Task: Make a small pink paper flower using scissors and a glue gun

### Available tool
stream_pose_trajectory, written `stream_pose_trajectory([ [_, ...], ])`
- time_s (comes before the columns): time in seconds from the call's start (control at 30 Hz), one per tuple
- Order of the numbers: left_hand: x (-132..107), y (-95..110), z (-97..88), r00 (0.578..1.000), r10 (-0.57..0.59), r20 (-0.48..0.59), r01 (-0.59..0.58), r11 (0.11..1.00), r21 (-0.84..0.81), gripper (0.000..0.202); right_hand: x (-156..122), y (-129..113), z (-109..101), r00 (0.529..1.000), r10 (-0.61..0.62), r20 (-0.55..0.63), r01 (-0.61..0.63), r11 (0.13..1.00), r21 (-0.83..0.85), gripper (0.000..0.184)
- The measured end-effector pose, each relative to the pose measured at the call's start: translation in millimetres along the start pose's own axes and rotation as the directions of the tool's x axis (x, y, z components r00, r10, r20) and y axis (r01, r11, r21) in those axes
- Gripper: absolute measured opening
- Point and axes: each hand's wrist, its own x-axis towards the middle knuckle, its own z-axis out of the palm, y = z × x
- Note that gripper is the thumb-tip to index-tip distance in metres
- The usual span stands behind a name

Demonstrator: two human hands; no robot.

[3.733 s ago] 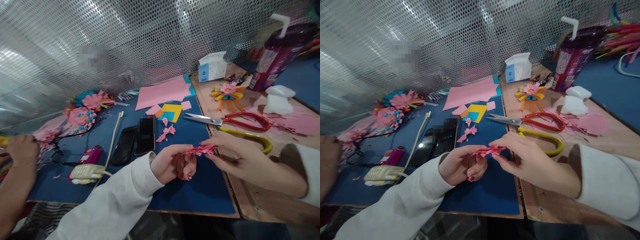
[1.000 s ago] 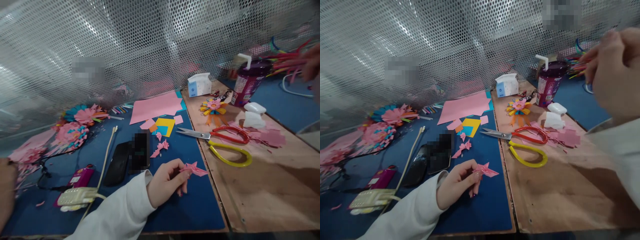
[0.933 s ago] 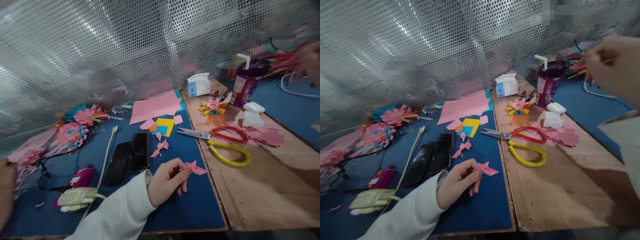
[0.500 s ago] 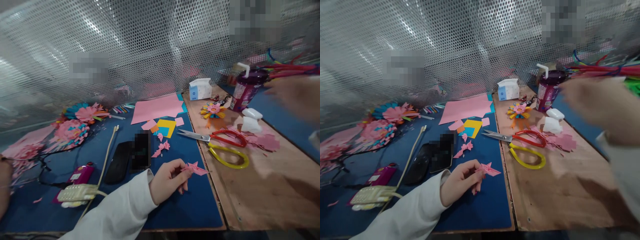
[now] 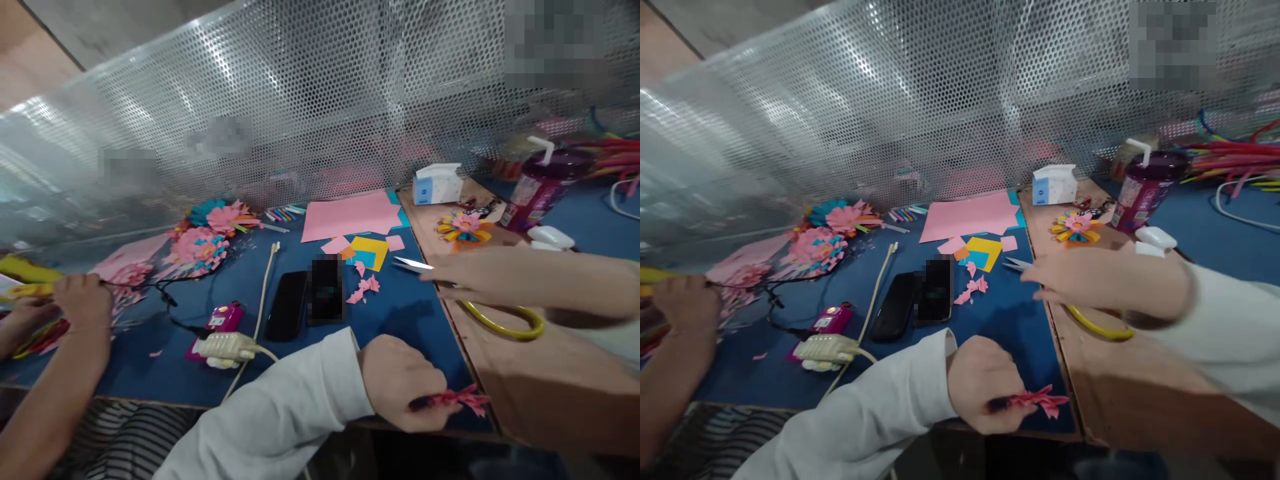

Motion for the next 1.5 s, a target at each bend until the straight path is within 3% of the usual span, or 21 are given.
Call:
stream_pose_trajectory([
  [0.1,0.9,-0.6,-0.6,0.995,-0.016,-0.102,0.017,1.0,0.018,0.027,43.6,-16.1,9.7,0.944,-0.2,0.262,0.205,0.979,0.008,0.039],
  [0.27,1.9,-0.8,-6.1,0.974,-0.002,-0.228,0.03,0.992,0.121,0.03,78.9,-42.1,25.0,0.918,-0.29,0.272,0.318,0.946,-0.063,0.038],
  [0.37,1.0,-0.7,-9.2,0.987,-0.051,-0.155,0.062,0.996,0.062,0.034,84.2,-55.4,34.5,0.922,-0.305,0.238,0.331,0.94,-0.077,0.026],
  [0.43,0.7,1.4,-12.2,0.982,-0.179,-0.067,0.177,0.984,-0.033,0.035,88.4,-63.9,43.0,0.931,-0.296,0.213,0.321,0.942,-0.096,0.018],
  [0.53,0.9,5.9,-17.5,0.94,-0.336,0.057,0.34,0.935,-0.1,0.036,95.0,-72.5,54.9,0.951,-0.249,0.181,0.272,0.955,-0.115,0.011],
  [0.63,1.6,8.6,-21.0,0.922,-0.364,0.131,0.376,0.923,-0.082,0.036,97.5,-69.2,58.4,0.957,-0.233,0.171,0.249,0.966,-0.077,0.01],
  [0.73,2.1,8.2,-21.8,0.922,-0.356,0.151,0.369,0.926,-0.076,0.036,96.8,-53.5,55.4,0.955,-0.241,0.173,0.246,0.969,-0.006,0.041],
  [0.8,2.3,7.2,-21.9,0.929,-0.346,0.134,0.358,0.93,-0.078,0.037,97.0,-40.8,54.9,0.953,-0.246,0.179,0.243,0.969,0.04,0.049],
  [0.97,3.1,8.1,-23.0,0.938,-0.334,0.093,0.343,0.932,-0.119,0.035,97.4,-25.5,65.3,0.949,-0.254,0.188,0.244,0.967,0.079,0.016],
  [1.07,4.9,10.5,-25.1,0.916,-0.397,0.051,0.398,0.893,-0.21,0.033,93.5,-28.9,69.3,0.954,-0.253,0.164,0.246,0.967,0.062,0.018],
  [1.13,6.8,8.8,-26.6,0.837,-0.548,0.006,0.517,0.785,-0.342,0.031,90.3,-31.5,68.8,0.955,-0.257,0.145,0.254,0.966,0.043,0.017],
  [1.2,8.9,1.6,-27.8,0.669,-0.743,-0.033,0.603,0.568,-0.561,0.028,87.6,-32.0,66.4,0.956,-0.263,0.131,0.261,0.965,0.03,0.013],
  [1.27,10.8,-10.7,-28.9,0.457,-0.883,-0.101,0.514,0.356,-0.78,0.029,85.3,-29.9,62.6,0.963,-0.243,0.116,0.243,0.97,0.017,0.012],
  [1.3,11.6,-17.8,-29.5,0.367,-0.918,-0.148,0.441,0.312,-0.841,0.029,84.1,-28.2,60.1,0.967,-0.231,0.104,0.232,0.973,0.002,0.013],
  [1.4,12.8,-35.3,-30.1,0.106,-0.957,-0.269,0.271,0.288,-0.919,0.027,79.2,-22.2,50.4,0.975,-0.223,0.018,0.223,0.968,-0.112,0.018],
  [1.43,13.1,-38.5,-29.4,0.047,-0.961,-0.272,0.25,0.275,-0.928,0.026,77.0,-20.8,46.5,0.972,-0.236,-0.024,0.229,0.961,-0.157,0.017],
  [1.5,13.5,-40.1,-26.7,0.012,-0.979,-0.201,0.258,0.198,-0.946,0.025,71.6,-19.7,38.3,0.96,-0.249,-0.125,0.214,0.947,-0.24,0.018],
])
